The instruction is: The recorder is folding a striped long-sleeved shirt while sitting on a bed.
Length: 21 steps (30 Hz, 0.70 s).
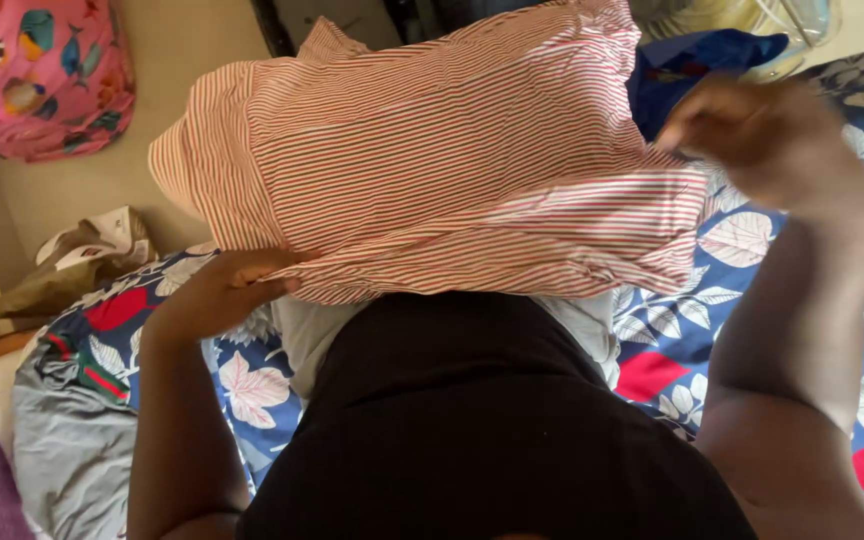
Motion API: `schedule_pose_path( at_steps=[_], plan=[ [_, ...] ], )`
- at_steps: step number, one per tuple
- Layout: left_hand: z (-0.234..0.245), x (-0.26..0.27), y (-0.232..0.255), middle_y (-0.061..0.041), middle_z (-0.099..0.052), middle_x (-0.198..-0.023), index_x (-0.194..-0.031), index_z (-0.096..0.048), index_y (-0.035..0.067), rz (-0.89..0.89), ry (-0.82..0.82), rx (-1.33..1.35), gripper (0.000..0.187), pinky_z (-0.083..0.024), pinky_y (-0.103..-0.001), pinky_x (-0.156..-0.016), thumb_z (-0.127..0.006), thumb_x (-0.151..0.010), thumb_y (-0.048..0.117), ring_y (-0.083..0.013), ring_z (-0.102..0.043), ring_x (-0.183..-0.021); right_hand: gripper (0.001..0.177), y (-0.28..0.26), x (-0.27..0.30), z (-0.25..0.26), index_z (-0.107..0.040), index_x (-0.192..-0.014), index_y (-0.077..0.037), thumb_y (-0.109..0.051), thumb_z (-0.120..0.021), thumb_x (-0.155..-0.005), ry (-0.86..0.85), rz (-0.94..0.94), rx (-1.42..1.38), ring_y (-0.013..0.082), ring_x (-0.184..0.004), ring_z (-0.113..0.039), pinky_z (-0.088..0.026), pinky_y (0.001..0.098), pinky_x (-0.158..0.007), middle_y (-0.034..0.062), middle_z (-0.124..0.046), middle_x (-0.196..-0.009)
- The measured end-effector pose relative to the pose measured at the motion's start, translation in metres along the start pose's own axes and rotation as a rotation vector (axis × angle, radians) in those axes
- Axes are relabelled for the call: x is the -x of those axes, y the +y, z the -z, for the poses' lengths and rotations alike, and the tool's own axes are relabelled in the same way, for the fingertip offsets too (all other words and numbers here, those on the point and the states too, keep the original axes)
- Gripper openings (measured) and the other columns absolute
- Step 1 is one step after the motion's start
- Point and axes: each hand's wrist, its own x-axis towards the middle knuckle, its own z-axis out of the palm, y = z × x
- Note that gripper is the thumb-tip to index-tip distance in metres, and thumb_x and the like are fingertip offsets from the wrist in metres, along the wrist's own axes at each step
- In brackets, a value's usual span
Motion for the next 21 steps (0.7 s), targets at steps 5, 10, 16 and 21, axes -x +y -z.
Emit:
schedule_pose_path(
  at_steps=[5,10,16,21],
  plan=[
    [0.004,-0.005,-0.017,-0.005,-0.078,-0.112,-0.13,-0.065,0.0,0.067,-0.035,0.096,0.041,-0.052,-0.027,-0.092,-0.067,-0.096,0.022,-0.009,-0.067,-0.105,0.021,0.036,-0.04,-0.001,-0.068,-0.118,0.004,-0.015,-0.073,-0.11,0.348,0.146,-0.054,0.0234,-0.087,-0.062,-0.048,0.0349,-0.075,0.0158,-0.07,-0.098],
    [0.002,-0.001,-0.024,-0.001,-0.076,-0.104,-0.131,-0.067,0.0,0.129,0.019,0.272,0.041,-0.051,-0.026,-0.089,-0.066,-0.097,0.022,-0.0063,-0.064,-0.098,0.041,0.044,-0.046,-0.045,-0.065,-0.124,-0.005,-0.027,-0.074,-0.091,-0.189,0.27,-0.183,0.0213,-0.11,-0.068,-0.053,0.0366,-0.097,0.0092,-0.072,-0.114],
    [0.008,-0.007,-0.033,0.002,-0.068,-0.091,-0.124,-0.072,-0.001,0.126,0.02,0.242,0.032,-0.049,-0.026,-0.079,-0.063,-0.102,0.021,-0.0044,-0.056,-0.087,0.047,0.073,-0.012,-0.079,-0.07,-0.117,-0.005,-0.033,-0.081,-0.081,-0.221,-0.009,-0.251,0.0224,-0.114,-0.064,-0.048,0.0385,-0.1,0.0091,-0.071,-0.113],
    [0.014,-0.016,-0.033,0.005,-0.067,-0.09,-0.121,-0.07,0.0,0.038,-0.031,0.299,0.03,-0.049,-0.024,-0.08,-0.058,-0.103,0.021,-0.0033,-0.057,-0.087,0.023,0.116,0.002,-0.081,-0.066,-0.101,-0.003,-0.023,-0.074,-0.094,-0.119,0.205,-0.423,0.0205,-0.105,-0.064,-0.049,0.0354,-0.092,0.0103,-0.067,-0.108]
  ],
)
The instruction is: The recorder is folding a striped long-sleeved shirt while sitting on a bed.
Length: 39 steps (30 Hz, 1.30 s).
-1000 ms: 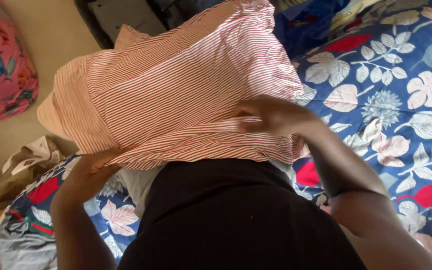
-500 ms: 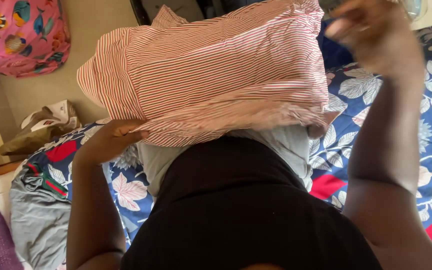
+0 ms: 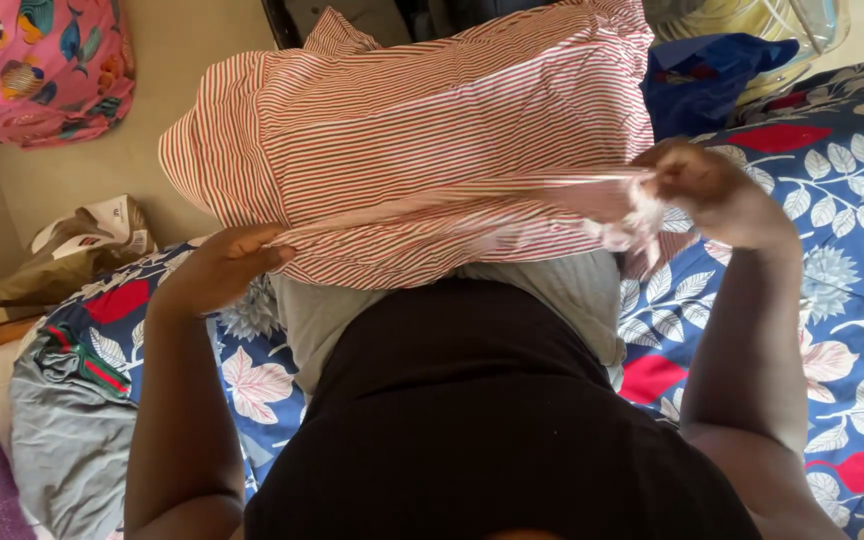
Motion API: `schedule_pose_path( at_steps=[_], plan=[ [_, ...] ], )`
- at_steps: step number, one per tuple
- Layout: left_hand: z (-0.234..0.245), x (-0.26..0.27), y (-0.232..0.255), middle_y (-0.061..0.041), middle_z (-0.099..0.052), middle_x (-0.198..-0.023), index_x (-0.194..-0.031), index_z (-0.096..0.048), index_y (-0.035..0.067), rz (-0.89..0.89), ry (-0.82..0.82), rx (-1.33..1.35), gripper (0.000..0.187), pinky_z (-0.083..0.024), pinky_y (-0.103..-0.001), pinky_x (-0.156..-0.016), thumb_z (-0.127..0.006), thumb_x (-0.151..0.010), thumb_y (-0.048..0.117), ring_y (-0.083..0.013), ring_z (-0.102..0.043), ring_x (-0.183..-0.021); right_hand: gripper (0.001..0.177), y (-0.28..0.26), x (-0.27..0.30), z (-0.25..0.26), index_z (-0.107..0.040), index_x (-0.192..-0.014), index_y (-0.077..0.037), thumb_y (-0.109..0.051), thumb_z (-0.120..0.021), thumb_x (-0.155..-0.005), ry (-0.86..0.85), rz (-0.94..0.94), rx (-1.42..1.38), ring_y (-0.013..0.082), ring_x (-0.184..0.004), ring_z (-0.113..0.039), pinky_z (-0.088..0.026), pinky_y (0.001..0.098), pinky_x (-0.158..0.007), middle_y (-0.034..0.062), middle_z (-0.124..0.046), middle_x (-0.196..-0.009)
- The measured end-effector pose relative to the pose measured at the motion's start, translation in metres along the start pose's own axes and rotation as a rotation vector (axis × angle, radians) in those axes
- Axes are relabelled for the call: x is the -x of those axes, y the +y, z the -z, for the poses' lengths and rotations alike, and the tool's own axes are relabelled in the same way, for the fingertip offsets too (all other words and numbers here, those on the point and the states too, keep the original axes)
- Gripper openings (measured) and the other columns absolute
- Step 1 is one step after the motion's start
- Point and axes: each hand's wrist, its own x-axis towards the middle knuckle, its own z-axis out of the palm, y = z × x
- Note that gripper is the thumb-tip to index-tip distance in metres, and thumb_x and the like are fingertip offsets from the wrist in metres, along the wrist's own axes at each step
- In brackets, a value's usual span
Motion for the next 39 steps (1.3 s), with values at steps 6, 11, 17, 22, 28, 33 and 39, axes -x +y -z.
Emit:
schedule_pose_path(
  at_steps=[6,11,17,22,28,33,39],
  plan=[
    [0.001,0.0,-0.004,0.003,-0.063,-0.09,-0.119,-0.067,-0.002,-0.034,-0.036,-0.113,0.027,-0.049,-0.026,-0.08,-0.06,-0.103,0.019,-0.0047,-0.055,-0.089,0.01,-0.046,-0.028,0.038,-0.057,-0.104,-0.006,-0.012,-0.065,-0.108,0.189,0.125,-0.219,0.0071,-0.088,-0.064,-0.052,0.0227,-0.078,0.0038,-0.067,-0.096],
    [0.0,0.007,-0.018,0.003,-0.067,-0.095,-0.13,-0.063,0.001,-0.019,-0.005,-0.066,0.035,-0.049,-0.026,-0.085,-0.059,-0.1,0.018,-0.0046,-0.058,-0.093,0.034,-0.037,-0.084,0.06,-0.058,-0.092,0.005,-0.011,-0.079,-0.115,0.71,0.405,0.336,0.0114,-0.067,-0.053,-0.038,0.0274,-0.06,0.008,-0.06,-0.077],
    [0.002,0.014,-0.027,-0.002,-0.071,-0.124,-0.139,-0.055,-0.001,0.063,-0.001,0.074,0.051,-0.048,-0.027,-0.097,-0.066,-0.092,0.015,-0.0087,-0.063,-0.113,0.037,0.017,-0.132,0.026,-0.062,-0.113,0.0,-0.036,-0.062,-0.119,0.886,0.368,0.33,0.0217,-0.09,-0.063,-0.049,0.0357,-0.082,0.0089,-0.066,-0.097],
    [0.008,0.014,-0.027,-0.009,-0.074,-0.124,-0.14,-0.06,-0.003,-0.021,-0.026,-0.096,0.055,-0.051,-0.03,-0.095,-0.072,-0.088,0.014,-0.0143,-0.064,-0.11,0.037,0.08,-0.124,-0.001,-0.06,-0.126,-0.006,-0.04,-0.056,-0.112,0.848,-0.105,0.099,0.0194,-0.105,-0.065,-0.055,0.0345,-0.088,0.0053,-0.067,-0.113],
    [-0.005,0.011,0.049,-0.011,-0.072,-0.127,-0.133,-0.063,-0.001,-0.133,-0.122,-0.261,0.05,-0.049,-0.033,-0.101,-0.072,-0.089,0.021,-0.0186,-0.065,-0.119,0.029,0.112,-0.1,-0.017,-0.065,-0.121,-0.003,-0.028,-0.071,-0.106,0.694,-0.054,-0.894,0.0135,-0.098,-0.062,-0.051,0.0303,-0.093,0.0034,-0.068,-0.107],
    [-0.028,-0.012,0.101,-0.01,-0.077,-0.115,-0.142,-0.056,0.011,0.088,0.016,-0.374,0.064,-0.056,-0.035,-0.091,-0.07,-0.084,0.034,-0.022,-0.074,-0.107,0.016,0.049,-0.091,-0.013,-0.061,-0.114,-0.005,-0.009,-0.075,-0.106,0.719,0.204,-0.891,0.0148,-0.107,-0.064,-0.051,0.0314,-0.105,0.0054,-0.069,-0.115],
    [-0.061,-0.048,0.125,-0.015,-0.076,-0.113,-0.137,-0.057,0.004,-0.209,0.163,-0.604,0.063,-0.054,-0.04,-0.091,-0.072,-0.088,0.041,-0.028,-0.072,-0.11,0.014,0.026,-0.081,-0.013,-0.061,-0.119,-0.006,-0.003,-0.069,-0.108,0.657,0.316,-0.759,0.0125,-0.112,-0.061,-0.048,0.0275,-0.106,0.0037,-0.067,-0.121]
  ],
)
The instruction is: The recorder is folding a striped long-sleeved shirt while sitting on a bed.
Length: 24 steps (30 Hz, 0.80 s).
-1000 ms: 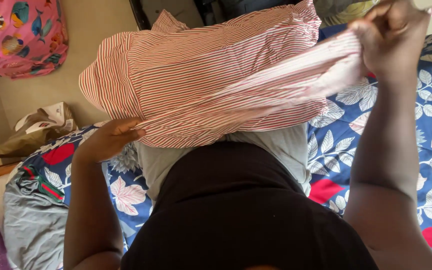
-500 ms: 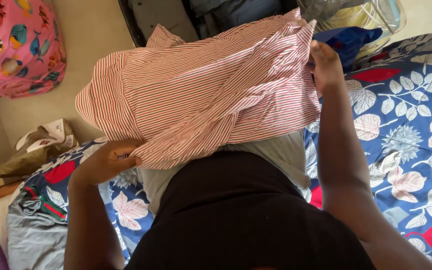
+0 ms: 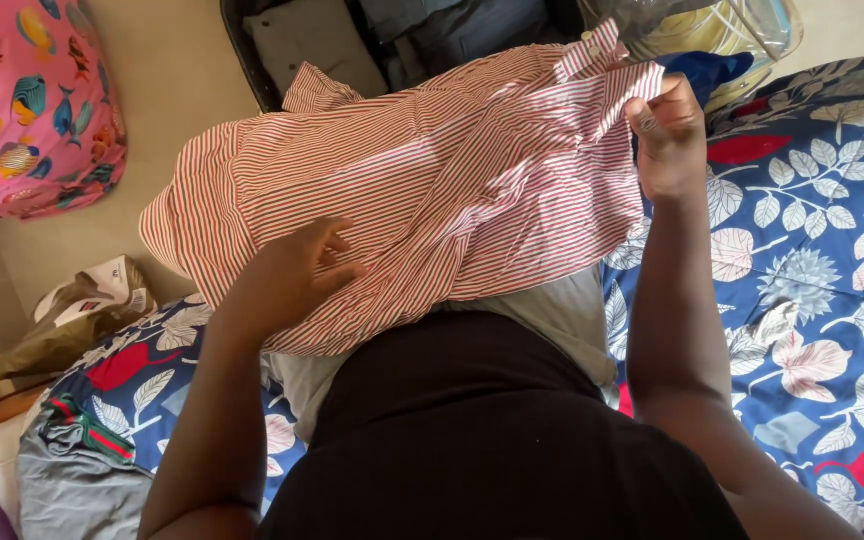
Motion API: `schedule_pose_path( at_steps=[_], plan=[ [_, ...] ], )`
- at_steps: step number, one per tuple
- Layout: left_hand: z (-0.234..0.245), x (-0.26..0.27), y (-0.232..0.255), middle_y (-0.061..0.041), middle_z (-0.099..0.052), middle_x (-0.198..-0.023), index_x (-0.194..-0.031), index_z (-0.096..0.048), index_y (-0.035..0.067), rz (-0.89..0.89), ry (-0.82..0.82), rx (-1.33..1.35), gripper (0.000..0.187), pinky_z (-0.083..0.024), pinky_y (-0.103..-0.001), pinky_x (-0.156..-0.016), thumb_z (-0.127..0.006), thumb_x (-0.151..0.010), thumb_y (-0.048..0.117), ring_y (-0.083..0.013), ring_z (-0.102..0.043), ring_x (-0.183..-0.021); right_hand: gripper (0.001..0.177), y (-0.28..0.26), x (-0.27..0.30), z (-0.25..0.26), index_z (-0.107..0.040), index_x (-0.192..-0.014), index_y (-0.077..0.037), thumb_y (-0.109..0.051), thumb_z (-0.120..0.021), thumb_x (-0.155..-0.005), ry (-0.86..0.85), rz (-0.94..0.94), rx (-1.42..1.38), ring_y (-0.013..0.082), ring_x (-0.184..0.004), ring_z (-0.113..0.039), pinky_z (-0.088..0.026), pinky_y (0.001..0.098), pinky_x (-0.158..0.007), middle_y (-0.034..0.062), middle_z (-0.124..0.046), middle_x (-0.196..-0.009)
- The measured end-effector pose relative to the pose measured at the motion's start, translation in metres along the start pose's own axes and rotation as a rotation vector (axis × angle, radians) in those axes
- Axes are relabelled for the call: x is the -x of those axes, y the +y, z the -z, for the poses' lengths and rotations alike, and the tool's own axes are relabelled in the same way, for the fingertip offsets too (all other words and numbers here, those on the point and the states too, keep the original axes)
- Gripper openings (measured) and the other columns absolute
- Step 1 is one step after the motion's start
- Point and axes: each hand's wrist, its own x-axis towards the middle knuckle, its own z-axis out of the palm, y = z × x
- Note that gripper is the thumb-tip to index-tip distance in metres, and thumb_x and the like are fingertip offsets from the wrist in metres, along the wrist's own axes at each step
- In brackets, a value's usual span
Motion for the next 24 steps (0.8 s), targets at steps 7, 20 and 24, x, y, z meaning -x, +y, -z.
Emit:
schedule_pose_path(
  at_steps=[7,20,24],
  plan=[
    [-0.011,-0.001,0.001,-0.014,-0.075,-0.111,-0.137,-0.06,0.01,0.195,-0.236,-0.039,0.067,-0.056,-0.041,-0.086,-0.07,-0.084,0.05,-0.0289,-0.073,-0.099,0.014,-0.005,0.009,0.002,-0.058,-0.121,-0.007,-0.004,-0.067,-0.111,0.001,-0.028,-0.026,0.0124,-0.108,-0.062,-0.05,0.0304,-0.105,0.0042,-0.066,-0.118],
    [-0.027,-0.052,0.055,-0.022,-0.058,-0.147,-0.146,-0.05,0.0,-0.412,0.344,0.196,0.061,-0.047,-0.044,-0.117,-0.072,-0.103,0.037,-0.0313,-0.057,-0.139,0.024,-0.013,0.008,-0.065,-0.06,-0.122,-0.015,-0.01,-0.075,-0.104,-0.175,0.025,-0.458,0.0198,-0.122,-0.065,-0.048,0.0329,-0.106,0.0126,-0.068,-0.131],
    [-0.062,-0.12,0.05,-0.023,-0.06,-0.14,-0.142,-0.051,-0.004,-0.676,0.504,0.217,0.051,-0.051,-0.043,-0.113,-0.071,-0.106,0.026,-0.0313,-0.06,-0.132,0.022,-0.013,0.01,-0.092,-0.061,-0.121,-0.016,-0.007,-0.073,-0.105,-0.265,-0.034,-0.471,0.0221,-0.127,-0.063,-0.05,0.039,-0.111,0.0113,-0.067,-0.128]
  ],
)
